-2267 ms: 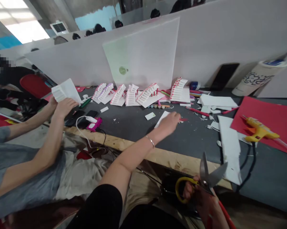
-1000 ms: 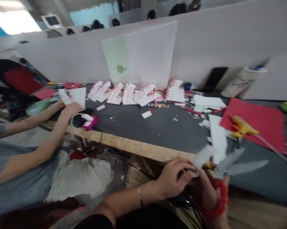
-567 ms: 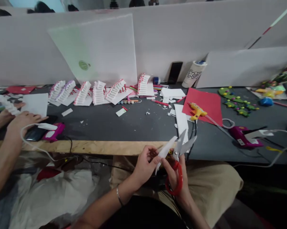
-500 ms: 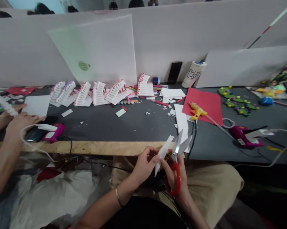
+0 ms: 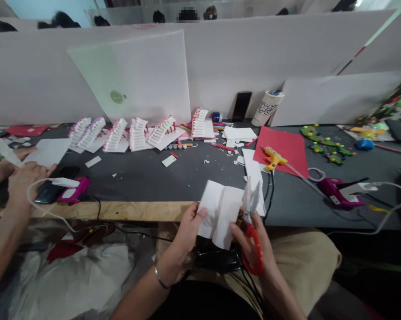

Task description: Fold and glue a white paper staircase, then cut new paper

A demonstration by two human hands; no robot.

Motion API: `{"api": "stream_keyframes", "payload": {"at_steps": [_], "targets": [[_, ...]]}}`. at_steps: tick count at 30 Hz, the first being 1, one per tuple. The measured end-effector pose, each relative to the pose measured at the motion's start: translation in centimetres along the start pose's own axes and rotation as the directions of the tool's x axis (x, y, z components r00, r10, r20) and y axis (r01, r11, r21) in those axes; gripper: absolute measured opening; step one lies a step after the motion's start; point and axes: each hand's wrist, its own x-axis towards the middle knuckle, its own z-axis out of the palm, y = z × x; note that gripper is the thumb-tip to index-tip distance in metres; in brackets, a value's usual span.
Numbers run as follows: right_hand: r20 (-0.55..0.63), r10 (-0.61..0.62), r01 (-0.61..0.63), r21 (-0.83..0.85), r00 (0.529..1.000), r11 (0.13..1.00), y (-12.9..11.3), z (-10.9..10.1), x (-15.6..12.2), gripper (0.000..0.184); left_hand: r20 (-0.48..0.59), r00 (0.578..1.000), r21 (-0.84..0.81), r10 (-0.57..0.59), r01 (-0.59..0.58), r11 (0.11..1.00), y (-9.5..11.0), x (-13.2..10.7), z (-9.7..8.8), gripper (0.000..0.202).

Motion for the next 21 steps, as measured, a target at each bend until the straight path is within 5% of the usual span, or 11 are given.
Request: {"api": "stream_keyframes", "payload": {"at_steps": [3, 10, 18, 21], "targets": [[-0.003, 0.075, -0.075, 0.064, 0.997, 0.995, -0.4, -1.1, 1.0, 0.047, -0.098, 0.994, -0.180, -0.046, 0.028, 0.983, 0.3, 0.5, -1.1, 0.044], [0.046, 0.060, -0.060, 0.000, 0.997, 0.998, -1.6, -2.1, 2.7, 0.044, -0.104, 0.994, -0.181, -0.040, 0.021, 0.983, 0.3, 0.0, -2.0, 0.045], [0.273, -0.064, 0.084, -0.059, 0.960, 0.995, -3.3, 1.6, 2.4, 0.036, -0.064, 0.998, -0.146, -0.012, 0.003, 0.989, -0.8, -0.5, -1.6, 0.081], [0.365, -0.096, 0.107, -0.010, 0.926, 0.994, -3.2, 2.9, 2.5, 0.038, -0.055, 0.998, -0.051, 0.031, -0.034, 0.998, -1.7, -0.7, -2.0, 0.060]]}}
